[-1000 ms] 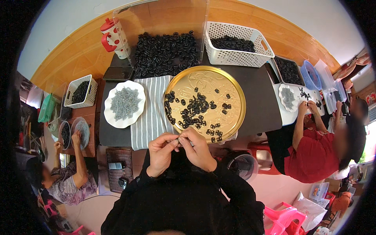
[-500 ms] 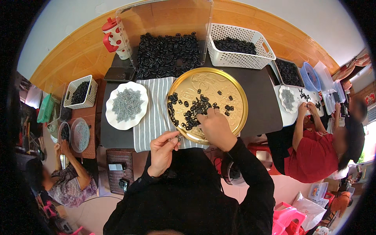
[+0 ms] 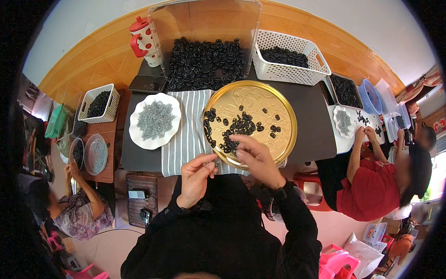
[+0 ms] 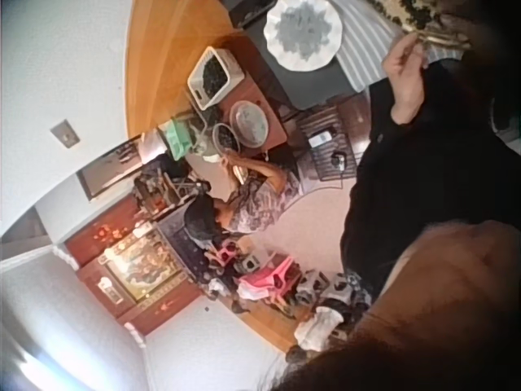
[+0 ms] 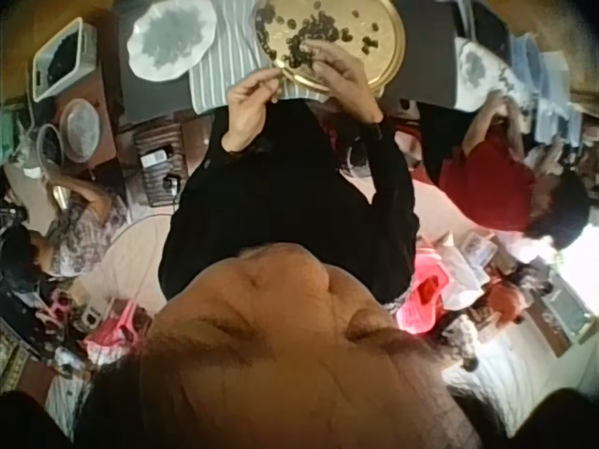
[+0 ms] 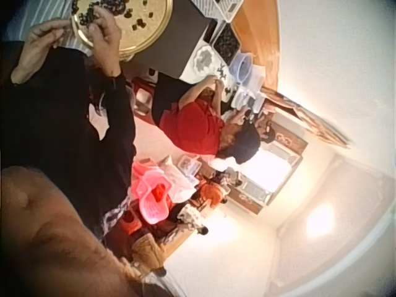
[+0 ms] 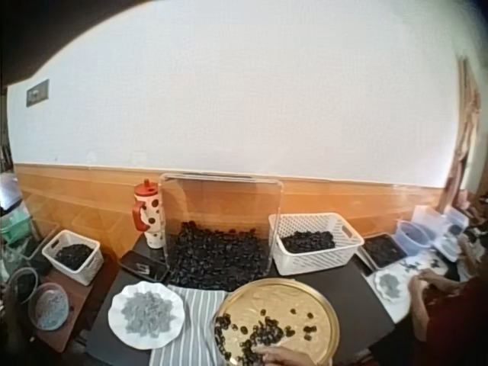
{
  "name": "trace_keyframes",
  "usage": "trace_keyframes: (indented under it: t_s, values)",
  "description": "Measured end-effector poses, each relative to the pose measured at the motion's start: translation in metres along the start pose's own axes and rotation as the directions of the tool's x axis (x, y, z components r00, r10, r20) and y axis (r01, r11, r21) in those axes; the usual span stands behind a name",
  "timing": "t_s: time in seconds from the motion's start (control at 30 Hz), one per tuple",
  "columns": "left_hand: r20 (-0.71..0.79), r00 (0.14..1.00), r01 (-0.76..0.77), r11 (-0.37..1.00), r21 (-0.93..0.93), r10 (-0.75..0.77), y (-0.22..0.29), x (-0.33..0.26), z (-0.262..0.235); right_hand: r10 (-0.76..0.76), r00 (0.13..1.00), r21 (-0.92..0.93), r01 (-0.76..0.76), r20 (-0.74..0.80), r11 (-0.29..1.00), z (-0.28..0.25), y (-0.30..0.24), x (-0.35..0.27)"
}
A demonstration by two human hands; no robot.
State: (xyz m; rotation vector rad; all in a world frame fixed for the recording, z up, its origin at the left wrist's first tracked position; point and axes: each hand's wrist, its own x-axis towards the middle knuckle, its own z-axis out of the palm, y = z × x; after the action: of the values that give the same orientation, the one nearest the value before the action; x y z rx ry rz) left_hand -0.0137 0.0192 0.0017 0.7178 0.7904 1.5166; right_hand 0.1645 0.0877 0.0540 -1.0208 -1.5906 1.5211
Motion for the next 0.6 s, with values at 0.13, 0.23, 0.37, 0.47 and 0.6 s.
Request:
trace_keyframes:
  t_s: [0.13, 0.23, 0.37, 0.47, 0.6]
  values:
    - [0.010, 0.999, -0.031, 0.999, 0.035, 0.031, 0.003, -0.003, 0.002, -0.057, 0.998, 0.014, 0.057, 0.010, 0.998, 0.011, 0.008, -0.007]
    - [0.002, 1.000, -0.025, 0.998, 0.050, 0.025, 0.005, -0.002, 0.005, 0.007, 1.000, 0.196, -0.009, 0.013, 0.981, 0.010, 0.026, -0.005]
    - [-0.016, 1.000, -0.023, 0.998, 0.067, 0.024, 0.003, -0.004, 0.006, 0.076, 0.994, 0.273, -0.050, -0.084, 0.961, 0.019, 0.024, -0.007]
    - [-0.011, 1.000, -0.013, 0.999, 0.031, 0.013, 0.002, -0.005, 0.006, 0.089, 0.983, 0.328, -0.033, -0.158, 0.944, 0.024, 0.031, -0.009]
    - [-0.006, 1.000, 0.004, 1.000, 0.028, -0.004, 0.001, -0.006, 0.007, 0.050, 0.979, 0.421, 0.039, -0.200, 0.906, 0.030, 0.041, -0.012]
